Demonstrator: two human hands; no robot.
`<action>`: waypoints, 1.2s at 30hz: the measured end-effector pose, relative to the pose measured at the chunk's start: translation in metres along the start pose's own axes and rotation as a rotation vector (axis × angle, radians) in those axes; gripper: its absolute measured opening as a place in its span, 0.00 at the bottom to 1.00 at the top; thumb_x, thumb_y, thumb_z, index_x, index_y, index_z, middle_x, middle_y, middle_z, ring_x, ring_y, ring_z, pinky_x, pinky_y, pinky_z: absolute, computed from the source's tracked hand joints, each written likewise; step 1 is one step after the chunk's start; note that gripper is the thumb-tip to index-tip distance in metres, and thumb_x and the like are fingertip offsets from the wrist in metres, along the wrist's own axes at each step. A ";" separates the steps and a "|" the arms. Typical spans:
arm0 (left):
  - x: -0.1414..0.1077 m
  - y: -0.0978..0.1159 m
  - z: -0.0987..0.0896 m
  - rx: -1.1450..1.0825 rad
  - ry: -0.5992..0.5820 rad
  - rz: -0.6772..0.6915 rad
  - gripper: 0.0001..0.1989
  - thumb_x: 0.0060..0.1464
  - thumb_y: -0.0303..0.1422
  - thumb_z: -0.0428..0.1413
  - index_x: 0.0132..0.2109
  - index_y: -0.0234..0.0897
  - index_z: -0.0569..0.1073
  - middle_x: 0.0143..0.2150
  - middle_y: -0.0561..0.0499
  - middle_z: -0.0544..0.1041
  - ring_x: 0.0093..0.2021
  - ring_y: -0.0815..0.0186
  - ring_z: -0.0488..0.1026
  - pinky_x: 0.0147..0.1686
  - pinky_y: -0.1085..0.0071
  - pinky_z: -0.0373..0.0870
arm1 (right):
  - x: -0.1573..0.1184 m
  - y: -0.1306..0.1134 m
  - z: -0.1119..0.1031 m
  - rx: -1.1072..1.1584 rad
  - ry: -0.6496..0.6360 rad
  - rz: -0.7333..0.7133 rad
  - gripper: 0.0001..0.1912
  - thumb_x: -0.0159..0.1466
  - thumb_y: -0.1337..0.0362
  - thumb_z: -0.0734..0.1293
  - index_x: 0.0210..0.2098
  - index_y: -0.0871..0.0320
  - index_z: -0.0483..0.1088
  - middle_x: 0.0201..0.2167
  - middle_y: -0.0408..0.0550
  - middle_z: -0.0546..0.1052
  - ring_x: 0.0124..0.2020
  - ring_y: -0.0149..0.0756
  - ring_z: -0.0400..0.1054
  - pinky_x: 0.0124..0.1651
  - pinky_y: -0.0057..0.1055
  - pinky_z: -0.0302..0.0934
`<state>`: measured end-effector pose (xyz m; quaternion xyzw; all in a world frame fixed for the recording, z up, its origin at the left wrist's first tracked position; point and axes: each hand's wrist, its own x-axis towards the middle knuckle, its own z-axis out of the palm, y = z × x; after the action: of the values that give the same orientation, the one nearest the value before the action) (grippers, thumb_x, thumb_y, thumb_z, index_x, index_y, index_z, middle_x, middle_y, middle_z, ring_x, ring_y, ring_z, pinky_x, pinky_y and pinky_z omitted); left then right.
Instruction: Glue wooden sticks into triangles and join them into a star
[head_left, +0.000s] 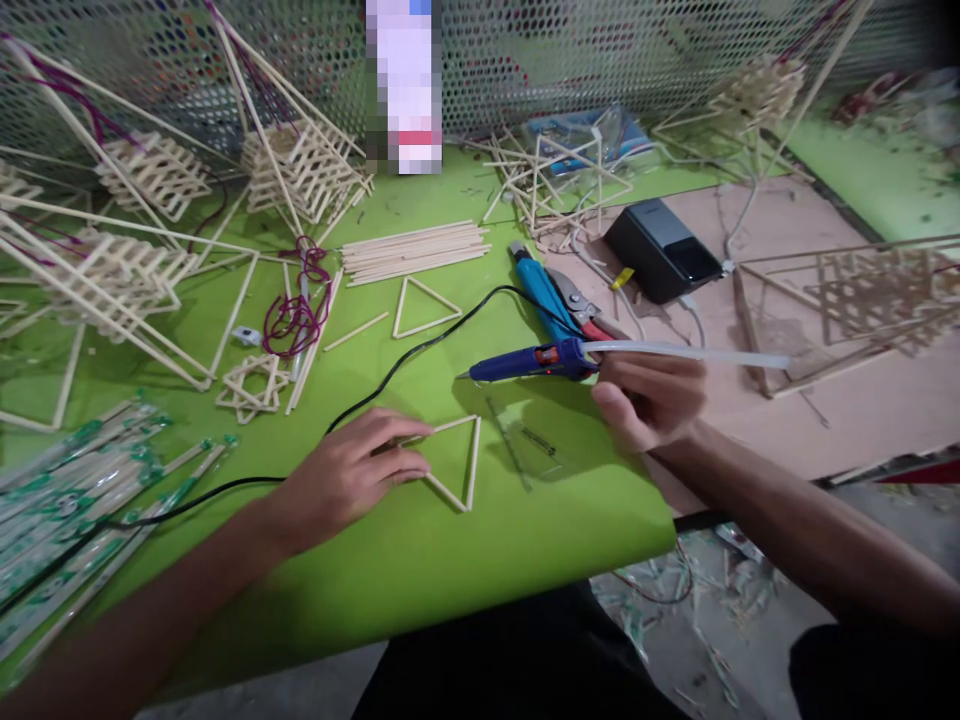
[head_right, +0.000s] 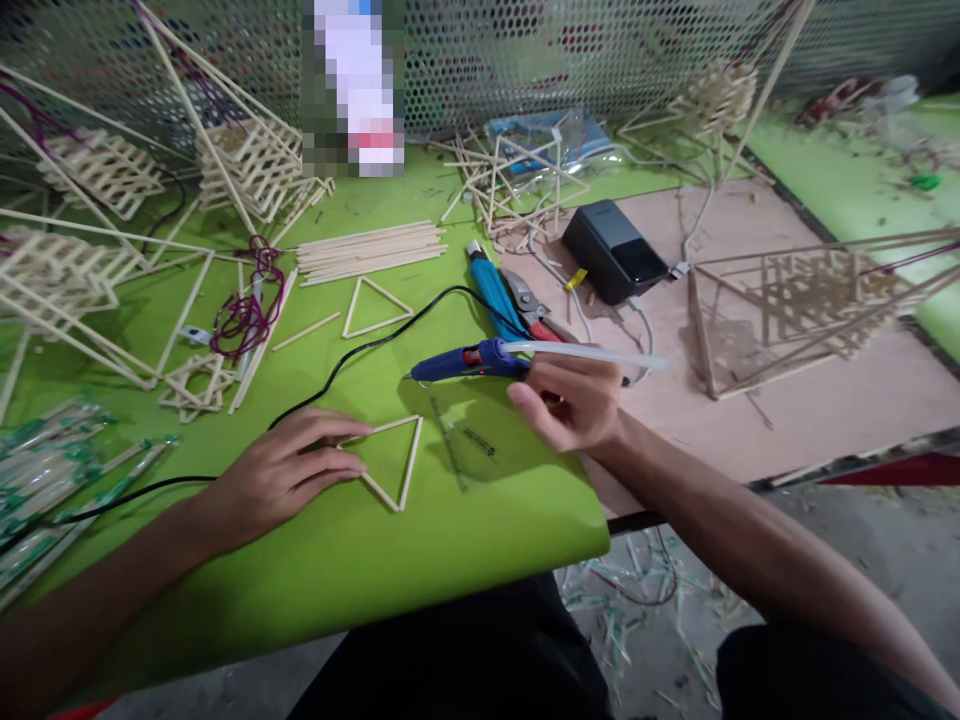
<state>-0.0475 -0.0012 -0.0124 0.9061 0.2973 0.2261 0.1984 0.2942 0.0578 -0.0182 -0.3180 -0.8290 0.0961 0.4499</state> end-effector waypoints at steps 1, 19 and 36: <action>0.000 -0.001 0.000 0.004 0.000 0.006 0.05 0.62 0.25 0.57 0.45 0.34 0.77 0.53 0.44 0.75 0.53 0.61 0.71 0.53 0.60 0.72 | 0.000 0.003 -0.001 -0.007 0.023 0.047 0.23 0.66 0.57 0.64 0.17 0.54 0.58 0.14 0.41 0.60 0.16 0.29 0.51 0.22 0.34 0.48; -0.002 0.007 0.001 0.271 0.121 0.123 0.09 0.61 0.27 0.59 0.48 0.33 0.76 0.49 0.42 0.77 0.50 0.58 0.75 0.48 0.60 0.77 | 0.052 0.000 0.009 0.109 -0.228 0.446 0.17 0.58 0.53 0.75 0.43 0.56 0.76 0.35 0.46 0.80 0.32 0.35 0.72 0.34 0.32 0.67; -0.002 0.020 0.009 0.236 0.046 0.052 0.20 0.64 0.36 0.55 0.59 0.33 0.71 0.62 0.35 0.68 0.62 0.51 0.68 0.58 0.52 0.72 | 0.052 0.016 0.007 0.375 -0.226 0.584 0.28 0.47 0.38 0.77 0.25 0.59 0.77 0.20 0.45 0.74 0.22 0.31 0.64 0.21 0.28 0.55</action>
<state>-0.0351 -0.0198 -0.0106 0.9251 0.3028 0.2155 0.0775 0.2750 0.1031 0.0066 -0.4405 -0.7157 0.4055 0.3597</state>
